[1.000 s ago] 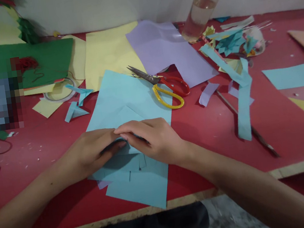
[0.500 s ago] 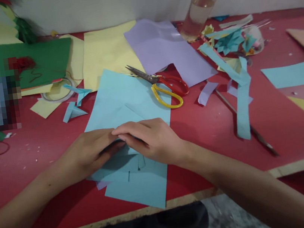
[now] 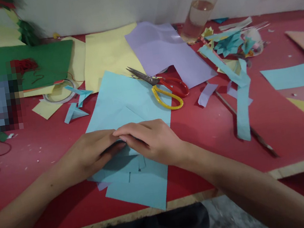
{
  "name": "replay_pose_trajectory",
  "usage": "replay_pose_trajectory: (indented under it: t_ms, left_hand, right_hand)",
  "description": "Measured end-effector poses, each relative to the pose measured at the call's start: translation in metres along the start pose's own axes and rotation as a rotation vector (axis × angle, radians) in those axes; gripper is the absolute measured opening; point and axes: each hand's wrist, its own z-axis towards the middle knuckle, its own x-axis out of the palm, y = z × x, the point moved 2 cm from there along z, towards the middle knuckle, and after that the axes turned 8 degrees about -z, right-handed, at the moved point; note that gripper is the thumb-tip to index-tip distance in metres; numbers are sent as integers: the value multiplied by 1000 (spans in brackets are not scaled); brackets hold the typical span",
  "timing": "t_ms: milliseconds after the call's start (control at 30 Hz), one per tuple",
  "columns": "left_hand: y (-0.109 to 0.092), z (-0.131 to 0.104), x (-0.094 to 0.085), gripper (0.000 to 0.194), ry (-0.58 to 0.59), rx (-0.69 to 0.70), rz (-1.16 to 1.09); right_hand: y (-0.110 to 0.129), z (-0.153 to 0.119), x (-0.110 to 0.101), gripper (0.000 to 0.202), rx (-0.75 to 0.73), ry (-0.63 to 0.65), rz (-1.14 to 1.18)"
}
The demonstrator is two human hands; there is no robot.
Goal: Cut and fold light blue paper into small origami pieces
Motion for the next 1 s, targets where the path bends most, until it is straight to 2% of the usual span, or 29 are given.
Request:
replay_pose_trajectory:
  t_ms: [1000]
  left_hand:
    - [0, 0, 0, 18, -5, 1, -1]
  right_hand:
    - [0, 1, 0, 15, 18, 4, -12]
